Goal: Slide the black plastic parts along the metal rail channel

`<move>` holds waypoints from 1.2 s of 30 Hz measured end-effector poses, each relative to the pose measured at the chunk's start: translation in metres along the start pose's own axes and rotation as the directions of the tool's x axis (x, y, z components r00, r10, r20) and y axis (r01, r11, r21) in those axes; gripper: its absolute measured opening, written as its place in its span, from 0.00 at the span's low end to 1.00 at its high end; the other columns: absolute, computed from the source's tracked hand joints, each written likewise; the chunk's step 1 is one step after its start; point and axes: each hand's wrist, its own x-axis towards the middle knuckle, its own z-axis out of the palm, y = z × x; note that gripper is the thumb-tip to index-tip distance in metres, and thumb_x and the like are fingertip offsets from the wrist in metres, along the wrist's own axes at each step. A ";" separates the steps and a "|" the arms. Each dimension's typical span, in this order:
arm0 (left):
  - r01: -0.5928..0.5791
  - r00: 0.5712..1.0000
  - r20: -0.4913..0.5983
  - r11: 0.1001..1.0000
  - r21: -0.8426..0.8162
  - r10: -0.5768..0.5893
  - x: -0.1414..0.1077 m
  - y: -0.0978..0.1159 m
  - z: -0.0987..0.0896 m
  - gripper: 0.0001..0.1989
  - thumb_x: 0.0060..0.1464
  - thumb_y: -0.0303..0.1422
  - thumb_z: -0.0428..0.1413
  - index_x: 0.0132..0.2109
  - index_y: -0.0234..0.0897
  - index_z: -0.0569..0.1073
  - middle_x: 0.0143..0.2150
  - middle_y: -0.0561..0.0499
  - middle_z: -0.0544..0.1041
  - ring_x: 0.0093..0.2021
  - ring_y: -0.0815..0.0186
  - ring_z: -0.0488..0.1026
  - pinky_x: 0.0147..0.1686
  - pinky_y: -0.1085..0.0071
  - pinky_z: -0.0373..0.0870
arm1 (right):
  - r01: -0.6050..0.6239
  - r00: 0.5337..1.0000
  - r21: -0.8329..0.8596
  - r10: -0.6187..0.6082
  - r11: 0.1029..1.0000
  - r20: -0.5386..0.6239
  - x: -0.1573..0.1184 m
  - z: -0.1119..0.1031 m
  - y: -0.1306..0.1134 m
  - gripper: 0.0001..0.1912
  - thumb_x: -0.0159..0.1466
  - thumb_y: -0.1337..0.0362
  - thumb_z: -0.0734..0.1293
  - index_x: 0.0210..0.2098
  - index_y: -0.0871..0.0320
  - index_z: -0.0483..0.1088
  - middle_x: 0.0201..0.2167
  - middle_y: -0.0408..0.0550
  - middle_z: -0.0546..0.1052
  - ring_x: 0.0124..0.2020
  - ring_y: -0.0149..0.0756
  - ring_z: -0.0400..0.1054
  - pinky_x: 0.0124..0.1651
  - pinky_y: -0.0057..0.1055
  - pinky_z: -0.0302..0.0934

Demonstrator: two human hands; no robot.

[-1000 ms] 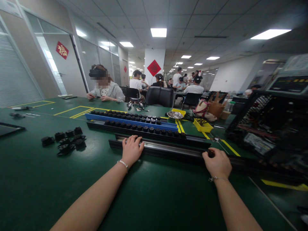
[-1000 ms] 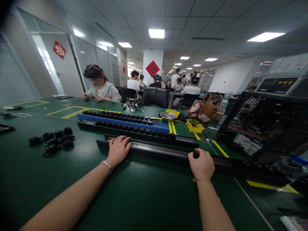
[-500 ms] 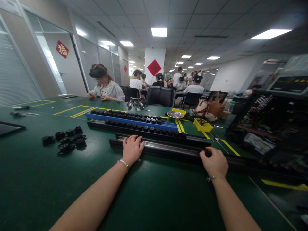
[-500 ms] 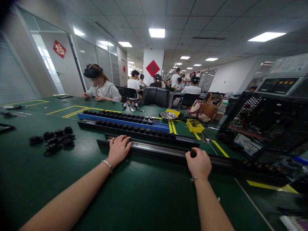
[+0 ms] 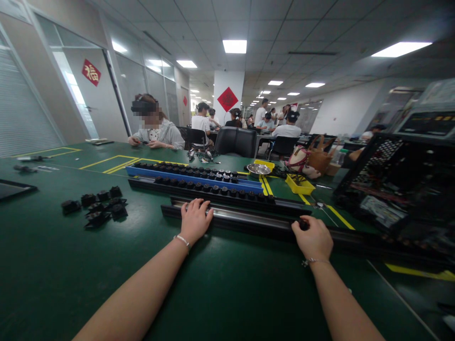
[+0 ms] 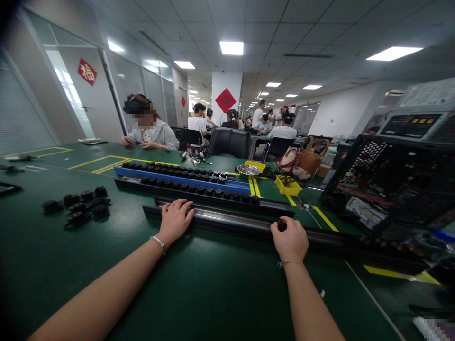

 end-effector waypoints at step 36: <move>0.013 0.999 0.050 1.000 0.016 -0.014 0.002 -0.002 -0.005 0.19 0.57 0.42 0.45 0.51 0.42 0.71 0.54 0.45 0.70 0.56 0.55 0.61 0.50 0.57 0.58 | 0.002 0.999 -0.003 -0.002 1.000 -0.040 -0.015 0.015 -0.017 0.18 0.57 0.58 0.58 0.42 0.60 0.69 0.37 0.53 0.72 0.40 0.44 0.65 0.43 0.37 0.57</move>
